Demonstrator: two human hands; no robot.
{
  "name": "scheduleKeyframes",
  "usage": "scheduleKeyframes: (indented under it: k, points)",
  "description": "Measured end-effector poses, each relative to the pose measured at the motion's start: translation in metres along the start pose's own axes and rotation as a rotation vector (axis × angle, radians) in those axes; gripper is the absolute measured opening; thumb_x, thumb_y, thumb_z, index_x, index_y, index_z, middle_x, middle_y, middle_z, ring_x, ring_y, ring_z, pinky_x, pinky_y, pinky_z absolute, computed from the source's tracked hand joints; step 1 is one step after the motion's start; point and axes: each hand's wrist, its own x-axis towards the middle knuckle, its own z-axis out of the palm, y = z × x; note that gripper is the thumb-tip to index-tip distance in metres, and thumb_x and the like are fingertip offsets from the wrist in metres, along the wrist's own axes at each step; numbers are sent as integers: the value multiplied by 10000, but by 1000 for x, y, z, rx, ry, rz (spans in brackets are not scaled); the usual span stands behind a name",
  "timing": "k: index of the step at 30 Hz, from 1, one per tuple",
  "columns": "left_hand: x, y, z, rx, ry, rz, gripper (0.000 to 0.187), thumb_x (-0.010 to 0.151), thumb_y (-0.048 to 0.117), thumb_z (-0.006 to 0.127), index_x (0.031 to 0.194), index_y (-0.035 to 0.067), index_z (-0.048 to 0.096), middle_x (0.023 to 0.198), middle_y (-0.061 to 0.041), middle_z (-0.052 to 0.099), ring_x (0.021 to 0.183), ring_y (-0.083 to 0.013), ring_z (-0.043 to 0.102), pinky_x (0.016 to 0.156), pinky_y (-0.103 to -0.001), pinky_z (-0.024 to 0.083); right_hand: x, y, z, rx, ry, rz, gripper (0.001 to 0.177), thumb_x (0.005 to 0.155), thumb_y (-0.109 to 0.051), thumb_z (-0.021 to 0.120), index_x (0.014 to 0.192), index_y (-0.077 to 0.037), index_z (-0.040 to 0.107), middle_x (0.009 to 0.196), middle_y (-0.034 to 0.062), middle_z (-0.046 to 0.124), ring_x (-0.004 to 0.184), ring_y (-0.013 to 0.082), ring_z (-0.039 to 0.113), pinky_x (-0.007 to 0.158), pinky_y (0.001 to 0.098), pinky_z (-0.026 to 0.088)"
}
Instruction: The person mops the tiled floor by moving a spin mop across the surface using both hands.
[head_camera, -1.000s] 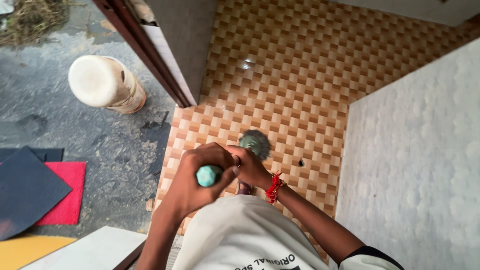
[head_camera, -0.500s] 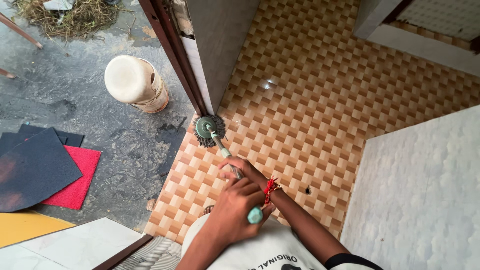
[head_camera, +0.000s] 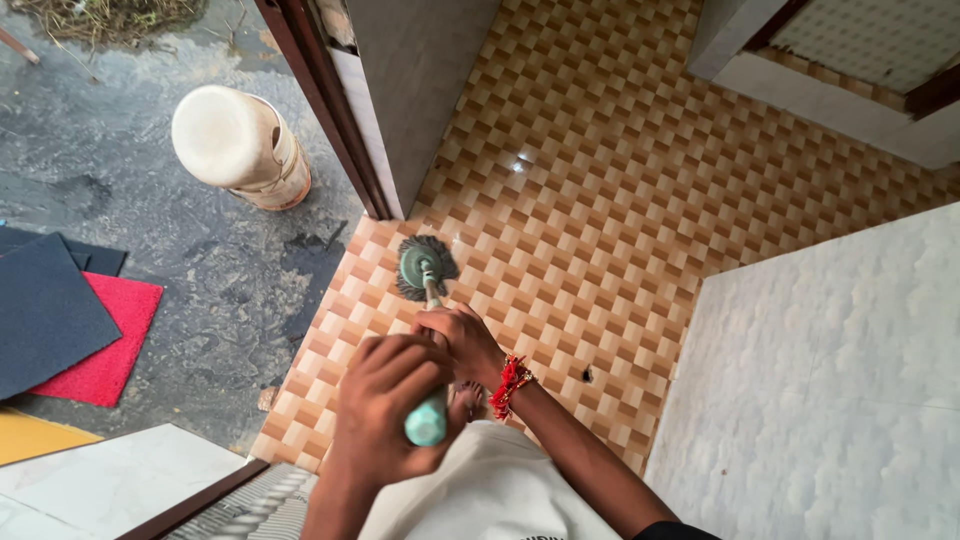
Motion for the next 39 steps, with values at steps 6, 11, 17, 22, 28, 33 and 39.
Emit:
scheduleKeyframes:
  k: [6,11,17,22,28,33,39]
  points:
    - [7,-5,-8,-157,22,-42,148,719,136,754,816,58,674,884,-90,708,918,-275,688,816,-380,497,-10,-16,-6,-116,25,109,256,805,-308,680,795,-78,566,733,109,625,764,350,648,696,439,388]
    - [-3,-35,-8,-311,62,-131,87,797,94,708,838,20,687,943,-106,755,1016,-285,743,946,-382,543,-16,-17,4,-80,49,293,207,828,-239,687,748,-91,566,717,96,640,747,337,639,717,456,458]
    - [-36,-93,38,-671,16,-432,137,929,65,615,872,-21,704,958,-122,792,945,-237,759,981,-382,576,-34,23,12,-150,35,428,89,750,-156,685,709,-98,631,728,104,690,788,356,657,696,480,503]
    - [-62,-136,80,-852,-212,-566,108,929,47,614,911,-29,689,1104,-139,794,1079,-241,712,1049,-383,489,-65,69,23,-178,3,739,86,826,-186,671,758,-135,664,809,88,710,858,336,688,724,473,530]
    - [-50,-150,106,-876,-659,-478,234,839,38,711,1068,33,662,1339,-121,679,1239,-235,640,1061,-366,478,-121,113,37,-322,47,925,151,763,-126,765,868,-129,657,999,58,699,1054,299,651,777,478,508]
    - [-22,-152,109,-757,-845,-231,347,818,77,811,1131,39,665,1341,-128,653,1295,-255,595,1091,-359,455,-130,113,36,-376,311,898,313,674,-83,814,930,-93,633,1053,65,674,1134,324,609,859,473,522]
    - [0,-168,104,-897,-748,-445,247,889,115,761,1103,19,683,1360,-85,669,1264,-226,633,1026,-359,509,-63,64,33,-295,506,371,259,657,-37,777,901,-84,706,1020,40,746,1085,294,669,977,452,506]
